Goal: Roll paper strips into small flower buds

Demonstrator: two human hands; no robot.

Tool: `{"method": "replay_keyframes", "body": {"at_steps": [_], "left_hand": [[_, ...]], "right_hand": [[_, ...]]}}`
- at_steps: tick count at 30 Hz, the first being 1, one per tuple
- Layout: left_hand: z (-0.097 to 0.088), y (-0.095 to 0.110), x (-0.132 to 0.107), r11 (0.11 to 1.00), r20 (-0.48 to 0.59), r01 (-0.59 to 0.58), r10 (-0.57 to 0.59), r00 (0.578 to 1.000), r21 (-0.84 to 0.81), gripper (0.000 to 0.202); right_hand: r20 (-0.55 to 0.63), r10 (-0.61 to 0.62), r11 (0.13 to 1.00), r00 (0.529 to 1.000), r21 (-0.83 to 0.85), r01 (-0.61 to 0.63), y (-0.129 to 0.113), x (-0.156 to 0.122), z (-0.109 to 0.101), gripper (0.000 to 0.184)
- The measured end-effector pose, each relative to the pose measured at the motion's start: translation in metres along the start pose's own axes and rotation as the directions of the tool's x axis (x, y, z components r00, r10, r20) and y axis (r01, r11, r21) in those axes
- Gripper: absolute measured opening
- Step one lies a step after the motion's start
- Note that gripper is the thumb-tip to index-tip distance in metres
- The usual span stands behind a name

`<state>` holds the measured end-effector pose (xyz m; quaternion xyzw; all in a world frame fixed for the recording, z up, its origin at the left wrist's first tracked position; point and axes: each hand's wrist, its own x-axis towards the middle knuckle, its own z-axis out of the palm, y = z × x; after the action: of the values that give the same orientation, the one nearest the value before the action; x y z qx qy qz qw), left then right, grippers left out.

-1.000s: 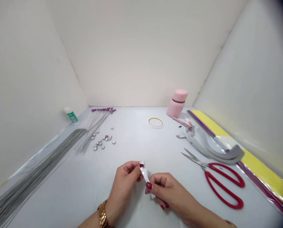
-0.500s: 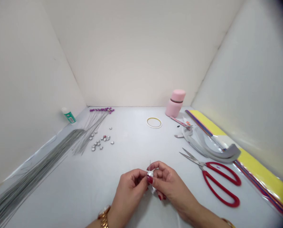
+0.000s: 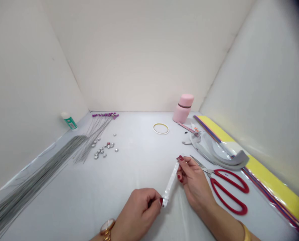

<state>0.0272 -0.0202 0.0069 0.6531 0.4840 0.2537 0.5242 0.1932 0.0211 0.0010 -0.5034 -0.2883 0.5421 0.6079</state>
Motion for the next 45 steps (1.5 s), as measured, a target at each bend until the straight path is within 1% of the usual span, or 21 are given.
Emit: {"method": "replay_keyframes", "body": {"at_steps": [2, 3, 5, 6, 8, 10, 14, 18, 20, 22, 24, 26, 28, 29, 31, 33, 35, 37, 40, 43, 45], "left_hand": [[0.001, -0.002, 0.000, 0.999, -0.002, 0.023, -0.023, 1.000, -0.047, 0.024], [0.002, -0.003, 0.001, 0.997, -0.010, 0.034, -0.035, 0.999, -0.069, 0.025], [0.002, -0.003, 0.002, 0.995, -0.046, 0.044, -0.049, 0.998, -0.095, 0.026], [0.002, -0.003, 0.002, 0.994, -0.063, 0.040, -0.046, 0.997, -0.097, 0.027], [0.002, -0.003, 0.002, 0.996, -0.077, 0.019, -0.025, 0.997, -0.088, 0.027], [0.001, -0.002, 0.001, 0.998, -0.063, -0.003, -0.001, 0.998, -0.067, 0.026], [0.000, 0.001, 0.002, 0.999, -0.057, -0.021, 0.019, 0.998, -0.042, 0.027], [-0.001, 0.001, 0.003, 0.998, -0.144, -0.056, 0.051, 0.988, -0.037, 0.017], [-0.002, 0.001, 0.002, 0.995, -0.189, -0.094, 0.095, 0.977, 0.015, 0.014], [-0.003, 0.001, 0.000, 0.986, -0.202, -0.135, 0.152, 0.968, 0.095, 0.016], [-0.003, 0.000, -0.001, 0.968, -0.175, -0.164, 0.198, 0.964, 0.188, 0.019], [-0.003, 0.001, -0.002, 0.947, -0.123, -0.178, 0.217, 0.968, 0.267, 0.021], [-0.002, 0.001, -0.002, 0.941, -0.076, -0.173, 0.203, 0.976, 0.291, 0.023], [-0.001, 0.002, -0.002, 0.947, -0.069, -0.163, 0.189, 0.980, 0.278, 0.024], [-0.001, 0.003, -0.001, 0.963, -0.084, -0.144, 0.167, 0.982, 0.227, 0.024], [0.000, 0.003, -0.001, 0.969, -0.102, -0.151, 0.173, 0.980, 0.195, 0.024], [0.000, 0.001, -0.001, 0.965, -0.108, -0.170, 0.194, 0.975, 0.198, 0.023], [-0.001, -0.001, -0.001, 0.958, -0.132, -0.179, 0.211, 0.969, 0.223, 0.018], [-0.003, -0.006, -0.001, 0.921, -0.163, -0.219, 0.282, 0.946, 0.323, 0.013], [-0.004, -0.010, 0.000, 0.820, -0.114, -0.304, 0.404, 0.908, 0.486, 0.018], [-0.003, -0.011, 0.001, 0.760, -0.080, -0.336, 0.451, 0.889, 0.557, 0.021]], "right_hand": [[-0.011, 0.033, 0.999, 0.999, 0.023, -0.033, 0.000, 0.001, -0.001, 0.019], [0.029, 0.074, 0.997, 0.997, 0.015, -0.075, 0.001, 0.000, -0.001, 0.020], [0.180, 0.191, 0.981, 0.965, -0.064, -0.182, 0.002, -0.006, 0.002, 0.028], [0.262, 0.255, 0.964, 0.931, -0.140, -0.225, 0.003, -0.010, 0.004, 0.032], [0.375, 0.311, 0.933, 0.873, -0.295, -0.206, 0.005, -0.018, 0.007, 0.032], [0.418, 0.306, 0.918, 0.855, -0.369, -0.147, 0.006, -0.023, 0.009, 0.031], [0.419, 0.283, 0.916, 0.862, -0.385, -0.114, 0.008, -0.024, 0.009, 0.031], [0.413, 0.240, 0.916, 0.878, -0.396, -0.064, 0.009, -0.023, 0.009, 0.031], [0.418, 0.233, 0.916, 0.878, -0.399, -0.053, 0.008, -0.023, 0.009, 0.030], [0.431, 0.225, 0.914, 0.874, -0.404, -0.036, 0.006, -0.024, 0.010, 0.030], [0.434, 0.186, 0.919, 0.882, -0.394, 0.000, 0.004, -0.025, 0.011, 0.030], [0.411, 0.121, 0.927, 0.904, -0.372, 0.046, 0.003, -0.026, 0.011, 0.028], [0.379, 0.080, 0.937, 0.922, -0.344, 0.060, 0.003, -0.026, 0.010, 0.027], [0.375, 0.085, 0.942, 0.923, -0.332, 0.048, 0.004, -0.026, 0.010, 0.027], [0.396, 0.146, 0.944, 0.906, -0.329, -0.008, 0.005, -0.025, 0.009, 0.027], [0.435, 0.215, 0.931, 0.874, -0.362, -0.049, 0.007, -0.024, 0.009, 0.028], [0.458, 0.245, 0.910, 0.855, -0.413, -0.039, 0.008, -0.023, 0.009, 0.031], [0.465, 0.226, 0.896, 0.856, -0.444, 0.005, 0.009, -0.022, 0.008, 0.031], [0.464, 0.180, 0.878, 0.868, -0.474, 0.071, 0.010, -0.023, 0.008, 0.028], [0.466, 0.123, 0.848, 0.876, -0.509, 0.151, 0.008, -0.026, 0.008, 0.028], [0.472, 0.029, 0.809, 0.881, -0.529, 0.256, 0.006, -0.028, 0.007, 0.028]]}}
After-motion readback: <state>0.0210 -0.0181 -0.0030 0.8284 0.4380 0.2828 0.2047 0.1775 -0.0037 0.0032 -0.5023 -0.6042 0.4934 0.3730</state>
